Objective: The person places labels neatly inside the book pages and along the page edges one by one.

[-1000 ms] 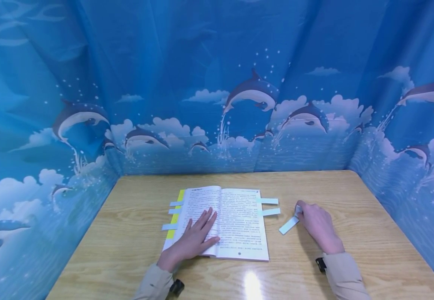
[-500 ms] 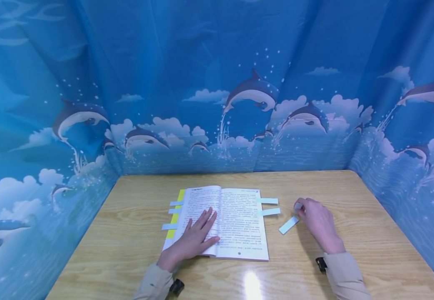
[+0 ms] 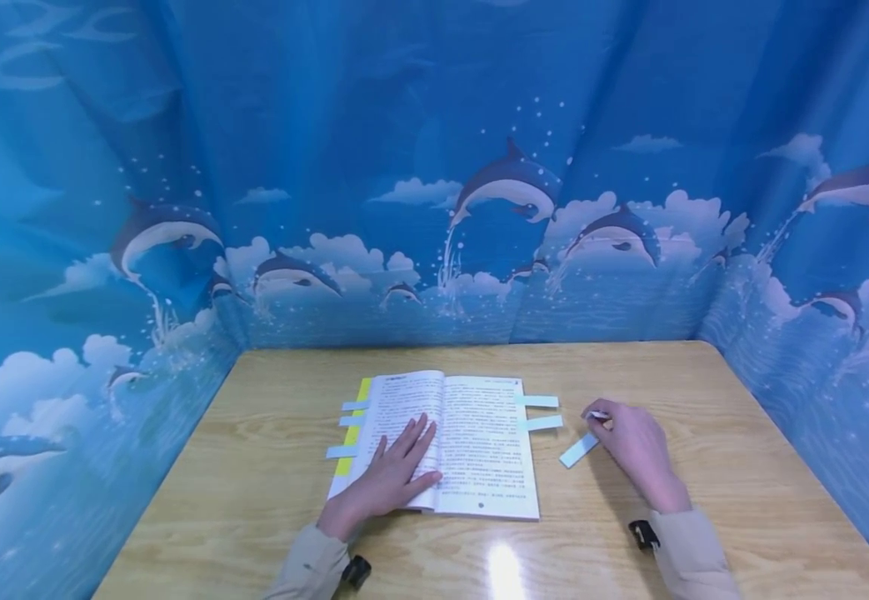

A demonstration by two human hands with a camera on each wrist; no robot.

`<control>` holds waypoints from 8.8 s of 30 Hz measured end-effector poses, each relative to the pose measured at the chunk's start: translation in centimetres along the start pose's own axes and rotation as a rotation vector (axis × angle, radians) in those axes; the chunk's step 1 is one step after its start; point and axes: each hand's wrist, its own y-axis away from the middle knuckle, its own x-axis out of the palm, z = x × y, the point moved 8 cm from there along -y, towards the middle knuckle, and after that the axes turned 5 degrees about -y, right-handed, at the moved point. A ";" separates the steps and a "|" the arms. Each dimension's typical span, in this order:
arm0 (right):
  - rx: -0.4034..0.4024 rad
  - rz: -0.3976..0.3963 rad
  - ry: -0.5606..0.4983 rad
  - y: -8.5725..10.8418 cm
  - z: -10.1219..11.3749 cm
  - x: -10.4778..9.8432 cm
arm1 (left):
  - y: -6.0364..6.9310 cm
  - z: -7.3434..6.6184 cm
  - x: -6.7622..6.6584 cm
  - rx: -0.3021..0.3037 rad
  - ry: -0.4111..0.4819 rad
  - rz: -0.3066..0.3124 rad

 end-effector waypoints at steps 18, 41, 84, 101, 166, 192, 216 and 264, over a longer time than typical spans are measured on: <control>-0.022 -0.003 -0.058 1.6 2.3 1.1 | -0.3 0.1 0.1 -0.002 -0.014 -0.004; 0.052 0.133 -0.176 -0.2 5.4 5.2 | -0.1 -0.2 -0.1 0.002 -0.014 -0.022; 0.164 0.287 -0.108 -1.1 5.7 7.4 | -0.1 -0.2 -0.2 0.004 -0.017 -0.018; 0.155 0.366 -0.007 -1.3 4.8 8.0 | 0.0 -0.4 -0.1 0.010 -0.014 -0.013; 0.117 0.236 0.171 0.6 -0.9 2.1 | -0.1 -0.1 0.0 -0.007 -0.007 -0.002; 0.134 0.178 0.131 -1.2 -1.6 1.7 | -0.2 0.0 0.0 -0.006 -0.020 -0.004; 0.156 0.151 0.118 -2.1 -3.2 1.3 | -0.1 -0.2 -0.2 -0.015 0.006 0.005; -0.063 0.102 0.089 -1.4 -1.8 1.0 | -0.1 0.0 0.1 -0.007 0.021 0.003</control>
